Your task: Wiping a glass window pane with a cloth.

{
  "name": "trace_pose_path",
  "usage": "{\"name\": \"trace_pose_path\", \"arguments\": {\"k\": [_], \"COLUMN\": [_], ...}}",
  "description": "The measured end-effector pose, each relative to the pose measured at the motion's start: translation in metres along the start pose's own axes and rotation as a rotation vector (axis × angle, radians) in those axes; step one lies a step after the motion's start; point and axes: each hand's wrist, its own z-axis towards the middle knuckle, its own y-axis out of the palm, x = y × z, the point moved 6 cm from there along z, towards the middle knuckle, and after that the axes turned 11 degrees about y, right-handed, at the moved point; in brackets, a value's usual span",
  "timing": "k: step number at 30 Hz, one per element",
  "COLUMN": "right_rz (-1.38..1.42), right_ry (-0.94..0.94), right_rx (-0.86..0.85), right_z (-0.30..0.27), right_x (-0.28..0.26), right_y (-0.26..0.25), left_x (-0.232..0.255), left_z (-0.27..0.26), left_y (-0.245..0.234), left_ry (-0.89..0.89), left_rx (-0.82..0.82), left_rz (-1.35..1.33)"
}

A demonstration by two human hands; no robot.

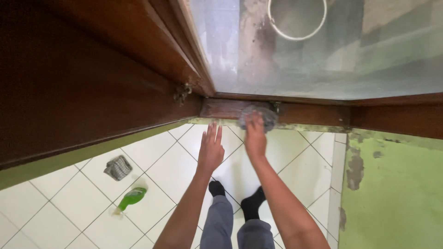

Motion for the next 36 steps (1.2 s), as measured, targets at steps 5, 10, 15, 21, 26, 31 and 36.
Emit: {"name": "trace_pose_path", "arguments": {"k": [5, 10, 15, 21, 26, 31, 36], "right_rz": [0.047, 0.063, -0.011, -0.082, -0.069, -0.177, 0.108], "right_ry": [-0.197, -0.286, -0.223, -0.173, 0.005, 0.292, 0.481], "right_rx": [-0.192, -0.281, -0.21, -0.09, -0.042, 0.014, -0.201], "right_z": [-0.003, -0.001, 0.003, 0.012, 0.027, 0.043, 0.036], "right_x": [-0.08, -0.1, -0.042, 0.081, 0.182, 0.236, 0.228], "right_y": [0.043, 0.026, 0.0, -0.073, -0.123, -0.162, -0.169], "left_x": [-0.003, -0.001, 0.027, 0.05, 0.068, 0.08, 0.105], "left_z": [-0.032, -0.032, -0.014, -0.007, -0.033, -0.085, -0.122], "left_y": [0.004, 0.013, 0.003, 0.0, -0.002, 0.008, -0.009], "left_ry": [-0.092, -0.239, -0.113, -0.078, -0.081, -0.114, -0.201], "left_rx": [0.057, 0.071, 0.025, -0.025, 0.009, -0.052, -0.032], "left_rz": [-0.035, -0.063, -0.09, -0.026, -0.126, -0.197, -0.254]}}
